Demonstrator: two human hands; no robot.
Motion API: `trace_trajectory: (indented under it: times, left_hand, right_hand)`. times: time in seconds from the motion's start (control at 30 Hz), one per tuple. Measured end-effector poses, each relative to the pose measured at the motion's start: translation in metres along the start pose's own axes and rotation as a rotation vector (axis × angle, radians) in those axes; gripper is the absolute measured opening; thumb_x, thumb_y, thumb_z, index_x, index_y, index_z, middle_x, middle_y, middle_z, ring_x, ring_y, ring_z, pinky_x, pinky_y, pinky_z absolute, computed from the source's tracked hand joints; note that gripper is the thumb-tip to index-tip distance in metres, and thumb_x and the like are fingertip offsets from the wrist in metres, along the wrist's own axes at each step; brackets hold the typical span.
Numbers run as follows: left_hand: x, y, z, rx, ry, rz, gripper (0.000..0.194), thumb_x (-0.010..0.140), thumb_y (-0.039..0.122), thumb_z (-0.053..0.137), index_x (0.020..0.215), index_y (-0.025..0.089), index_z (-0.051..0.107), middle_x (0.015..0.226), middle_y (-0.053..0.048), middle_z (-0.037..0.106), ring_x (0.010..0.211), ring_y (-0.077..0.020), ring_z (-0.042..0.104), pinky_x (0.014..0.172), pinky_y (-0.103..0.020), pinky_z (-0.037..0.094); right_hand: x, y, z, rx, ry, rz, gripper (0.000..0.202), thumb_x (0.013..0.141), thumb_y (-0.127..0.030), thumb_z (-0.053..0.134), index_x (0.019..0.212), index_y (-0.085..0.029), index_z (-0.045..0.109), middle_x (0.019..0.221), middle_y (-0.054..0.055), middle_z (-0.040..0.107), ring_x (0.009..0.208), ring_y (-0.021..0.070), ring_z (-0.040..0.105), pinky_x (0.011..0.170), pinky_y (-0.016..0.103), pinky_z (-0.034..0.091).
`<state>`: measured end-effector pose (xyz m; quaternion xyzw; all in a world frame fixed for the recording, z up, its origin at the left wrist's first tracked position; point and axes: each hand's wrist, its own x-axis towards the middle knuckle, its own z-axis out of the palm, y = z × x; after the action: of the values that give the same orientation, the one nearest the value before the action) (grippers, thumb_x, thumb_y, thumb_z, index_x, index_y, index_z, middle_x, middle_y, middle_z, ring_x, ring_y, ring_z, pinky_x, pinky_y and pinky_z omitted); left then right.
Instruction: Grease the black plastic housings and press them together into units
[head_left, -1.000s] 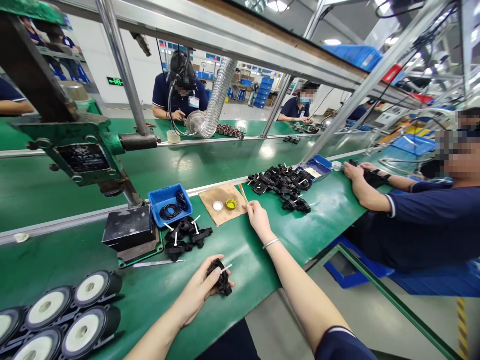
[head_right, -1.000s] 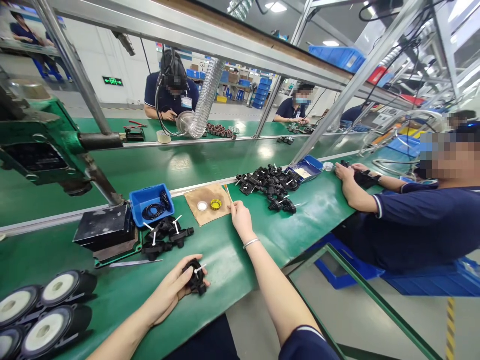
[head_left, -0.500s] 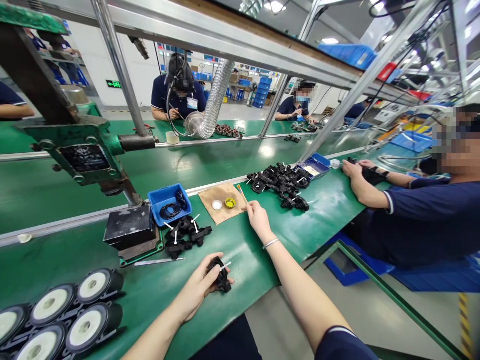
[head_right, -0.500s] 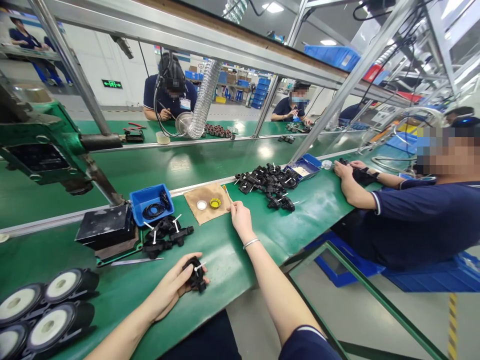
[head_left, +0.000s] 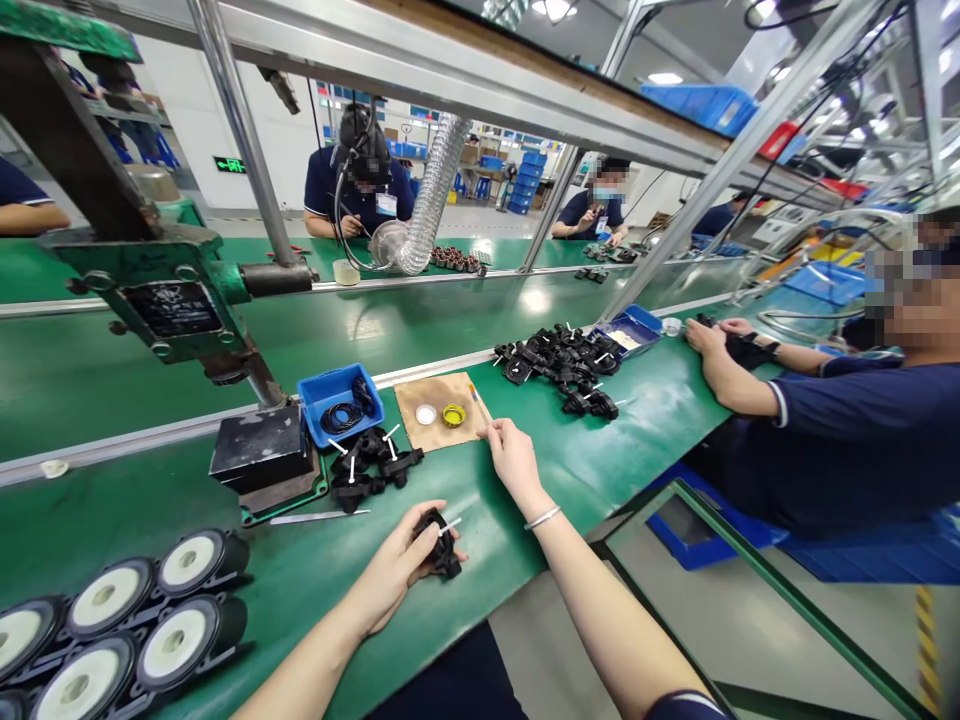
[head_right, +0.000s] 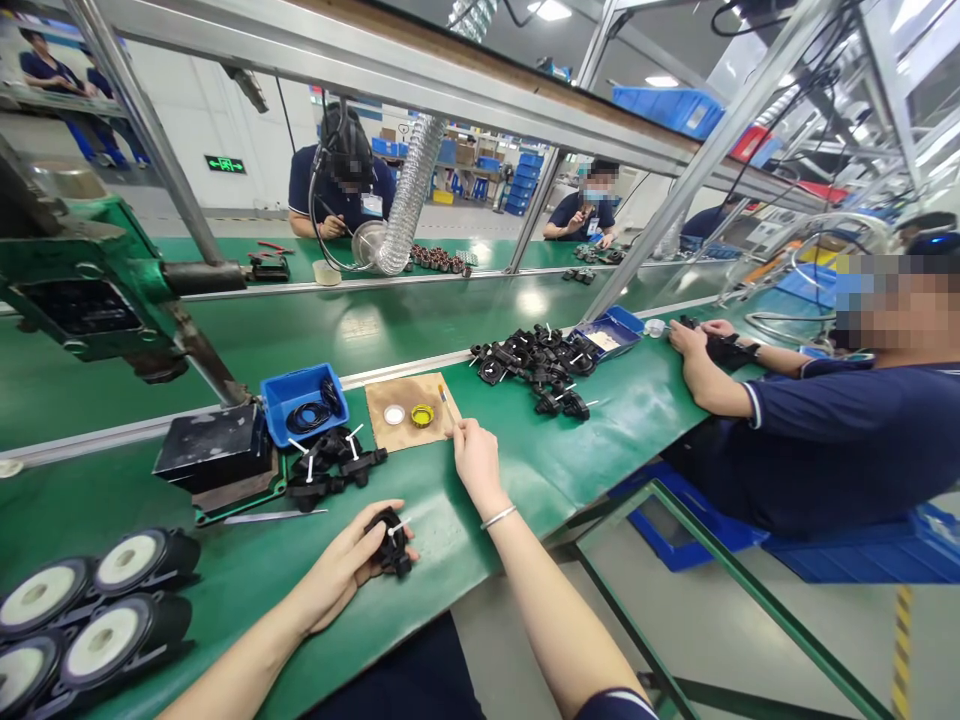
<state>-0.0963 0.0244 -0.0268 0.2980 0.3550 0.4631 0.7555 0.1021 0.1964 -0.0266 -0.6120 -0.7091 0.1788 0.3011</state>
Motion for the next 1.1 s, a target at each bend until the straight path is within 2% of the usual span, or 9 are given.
trace_trajectory:
  times: [0.17, 0.37, 0.5, 0.67, 0.8, 0.97, 1.1]
  left_hand:
    - [0.000, 0.000, 0.001, -0.006, 0.008, -0.006, 0.053, 0.089, 0.052, 0.064, 0.130, 0.022, 0.050, 0.114, -0.011, 0.064, 0.102, -0.0267, 0.070, 0.096, -0.043, 0.051]
    - [0.000, 0.001, 0.000, -0.013, 0.009, -0.004, 0.054, 0.088, 0.053, 0.064, 0.130, 0.022, 0.050, 0.114, -0.011, 0.064, 0.101, -0.0268, 0.069, 0.095, -0.044, 0.050]
    - [0.000, 0.002, 0.001, -0.012, 0.008, -0.008, 0.053, 0.089, 0.052, 0.064, 0.130, 0.022, 0.049, 0.115, -0.012, 0.064, 0.102, -0.0269, 0.069, 0.094, -0.043, 0.050]
    - [0.000, 0.004, 0.002, -0.024, 0.007, -0.012, 0.054, 0.088, 0.052, 0.064, 0.130, 0.021, 0.049, 0.115, -0.012, 0.064, 0.102, -0.0274, 0.069, 0.095, -0.043, 0.049]
    - [-0.002, 0.007, 0.000, -0.090, -0.007, -0.015, 0.055, 0.088, 0.049, 0.066, 0.133, 0.022, 0.050, 0.120, -0.013, 0.062, 0.103, -0.0293, 0.069, 0.093, -0.043, 0.049]
    - [-0.005, 0.009, 0.000, -0.164, -0.007, 0.005, 0.059, 0.086, 0.045, 0.069, 0.137, 0.022, 0.050, 0.111, -0.011, 0.063, 0.103, -0.0298, 0.069, 0.096, -0.044, 0.048]
    - [-0.004, 0.007, 0.001, -0.093, 0.004, -0.003, 0.061, 0.089, 0.053, 0.063, 0.139, 0.022, 0.048, 0.105, -0.011, 0.062, 0.086, -0.0257, 0.070, 0.080, -0.042, 0.052]
  right_hand:
    - [-0.001, -0.005, 0.003, 0.075, 0.013, -0.028, 0.017, 0.098, -0.028, 0.041, 0.094, -0.019, 0.055, 0.102, 0.010, 0.074, 0.100, 0.0223, 0.068, 0.097, 0.036, 0.045]
    - [0.006, -0.015, 0.018, 0.229, -0.083, -0.023, 0.018, 0.099, -0.035, 0.040, 0.090, -0.023, 0.050, 0.095, 0.005, 0.076, 0.098, 0.0190, 0.071, 0.090, 0.031, 0.051]
    - [0.013, -0.021, 0.025, 0.286, -0.082, -0.006, 0.018, 0.099, -0.035, 0.039, 0.091, -0.023, 0.049, 0.099, 0.004, 0.076, 0.103, 0.0185, 0.070, 0.094, 0.032, 0.049]
    - [0.023, -0.025, 0.028, 0.349, -0.073, 0.007, 0.017, 0.098, -0.035, 0.043, 0.090, -0.022, 0.051, 0.097, 0.004, 0.076, 0.097, 0.0190, 0.071, 0.091, 0.032, 0.050]
    - [0.022, -0.034, 0.015, 0.425, -0.012, -0.007, 0.018, 0.097, -0.037, 0.045, 0.096, -0.020, 0.052, 0.095, 0.006, 0.075, 0.091, 0.0182, 0.070, 0.084, 0.030, 0.052]
    - [0.002, -0.045, -0.021, 0.574, 0.027, -0.067, 0.029, 0.095, -0.043, 0.050, 0.112, -0.020, 0.054, 0.080, 0.002, 0.069, 0.069, 0.0128, 0.066, 0.071, 0.026, 0.055]
    - [-0.006, -0.050, -0.042, 0.638, -0.005, -0.114, 0.030, 0.091, -0.045, 0.059, 0.105, -0.018, 0.061, 0.085, 0.004, 0.070, 0.073, 0.0127, 0.067, 0.074, 0.027, 0.057]
